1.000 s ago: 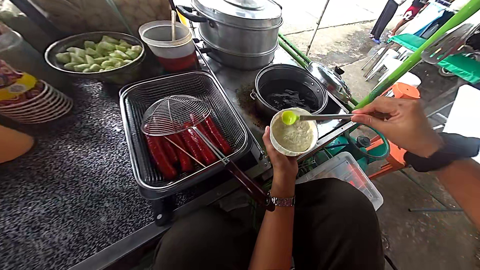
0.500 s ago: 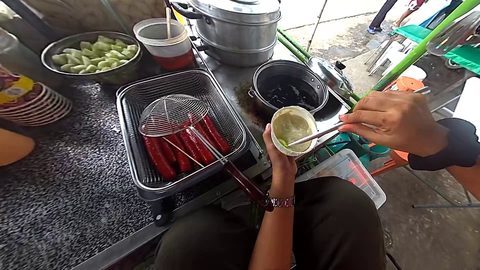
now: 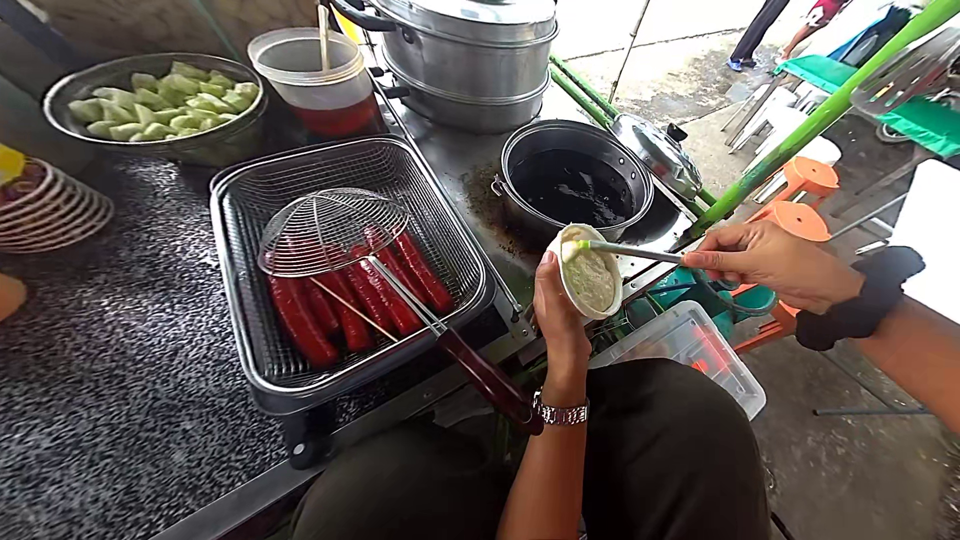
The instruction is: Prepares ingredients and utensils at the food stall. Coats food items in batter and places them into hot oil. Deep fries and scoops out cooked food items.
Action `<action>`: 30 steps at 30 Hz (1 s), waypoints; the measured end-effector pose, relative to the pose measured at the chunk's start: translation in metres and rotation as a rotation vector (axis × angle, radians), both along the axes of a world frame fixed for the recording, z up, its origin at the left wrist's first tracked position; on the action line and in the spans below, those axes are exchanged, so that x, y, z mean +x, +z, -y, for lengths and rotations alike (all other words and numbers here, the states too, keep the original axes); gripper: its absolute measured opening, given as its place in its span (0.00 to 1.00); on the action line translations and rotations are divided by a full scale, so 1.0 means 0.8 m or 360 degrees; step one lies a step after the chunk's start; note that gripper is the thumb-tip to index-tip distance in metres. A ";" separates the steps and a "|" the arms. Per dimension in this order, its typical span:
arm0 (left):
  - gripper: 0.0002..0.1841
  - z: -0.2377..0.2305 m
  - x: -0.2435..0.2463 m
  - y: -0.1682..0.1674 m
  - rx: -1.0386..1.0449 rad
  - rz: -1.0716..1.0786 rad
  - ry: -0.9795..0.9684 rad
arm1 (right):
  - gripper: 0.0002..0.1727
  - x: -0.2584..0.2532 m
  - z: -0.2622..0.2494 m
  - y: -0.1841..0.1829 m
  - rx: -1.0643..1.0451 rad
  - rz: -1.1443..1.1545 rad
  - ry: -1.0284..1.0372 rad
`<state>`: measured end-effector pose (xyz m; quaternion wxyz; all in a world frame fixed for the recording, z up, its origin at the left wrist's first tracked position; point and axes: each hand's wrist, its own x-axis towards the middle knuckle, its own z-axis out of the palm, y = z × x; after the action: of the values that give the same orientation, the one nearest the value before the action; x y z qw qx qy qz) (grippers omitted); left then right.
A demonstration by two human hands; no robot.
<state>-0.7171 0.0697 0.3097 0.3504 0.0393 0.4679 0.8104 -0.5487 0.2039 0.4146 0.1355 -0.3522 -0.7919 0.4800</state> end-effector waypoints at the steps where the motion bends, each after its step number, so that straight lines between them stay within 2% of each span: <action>1: 0.27 0.000 0.000 -0.001 0.0005 0.0001 0.0005 | 0.13 -0.002 -0.007 -0.003 -0.0188 0.0025 -0.0098; 3: 0.27 -0.002 0.000 -0.002 0.0004 0.0049 0.0033 | 0.15 -0.005 -0.028 -0.014 -0.0400 0.0048 -0.0233; 5: 0.26 -0.003 -0.001 -0.003 0.0005 0.0107 0.0054 | 0.12 -0.016 -0.048 -0.024 -0.0215 0.0096 -0.0353; 7: 0.26 -0.003 -0.002 -0.001 0.0009 0.0174 0.0061 | 0.10 -0.025 -0.066 -0.033 0.0442 0.0279 -0.0341; 8: 0.26 -0.002 -0.003 0.001 0.0010 0.0208 0.0067 | 0.13 -0.028 -0.071 -0.036 0.0750 0.0354 -0.0301; 11: 0.29 0.000 -0.007 0.006 0.0033 0.0308 0.0081 | 0.17 -0.032 -0.076 -0.056 0.1700 0.0365 -0.0074; 13: 0.30 0.000 -0.009 0.007 0.0054 0.0348 0.0095 | 0.17 -0.034 -0.082 -0.065 0.2133 0.0297 0.0070; 15: 0.31 0.000 -0.011 0.005 0.0087 0.0364 0.0091 | 0.18 -0.036 -0.085 -0.070 0.2342 0.0262 0.0125; 18: 0.31 0.000 -0.013 0.004 0.0099 0.0371 0.0084 | 0.16 -0.037 -0.085 -0.072 0.2464 0.0280 0.0133; 20: 0.30 0.001 -0.014 0.004 0.0101 0.0374 0.0086 | 0.16 -0.037 -0.085 -0.070 0.2427 0.0281 0.0139; 22: 0.27 0.002 -0.014 0.004 0.0115 0.0364 0.0090 | 0.17 -0.034 -0.080 -0.059 0.2167 0.0220 0.0104; 25: 0.27 0.005 -0.015 0.006 0.0126 0.0326 0.0048 | 0.19 -0.025 -0.059 -0.018 0.1674 -0.0101 0.0095; 27: 0.28 0.007 -0.015 0.005 0.0136 0.0300 -0.0018 | 0.18 -0.018 -0.038 0.010 0.1716 -0.0217 0.0301; 30: 0.27 0.008 -0.014 0.005 0.0117 0.0246 -0.0085 | 0.16 -0.014 -0.016 0.037 0.1959 -0.0226 0.0657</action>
<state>-0.7283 0.0629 0.3134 0.4053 0.0019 0.4082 0.8180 -0.5597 0.2165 0.4445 0.2696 -0.0183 -0.9625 -0.0230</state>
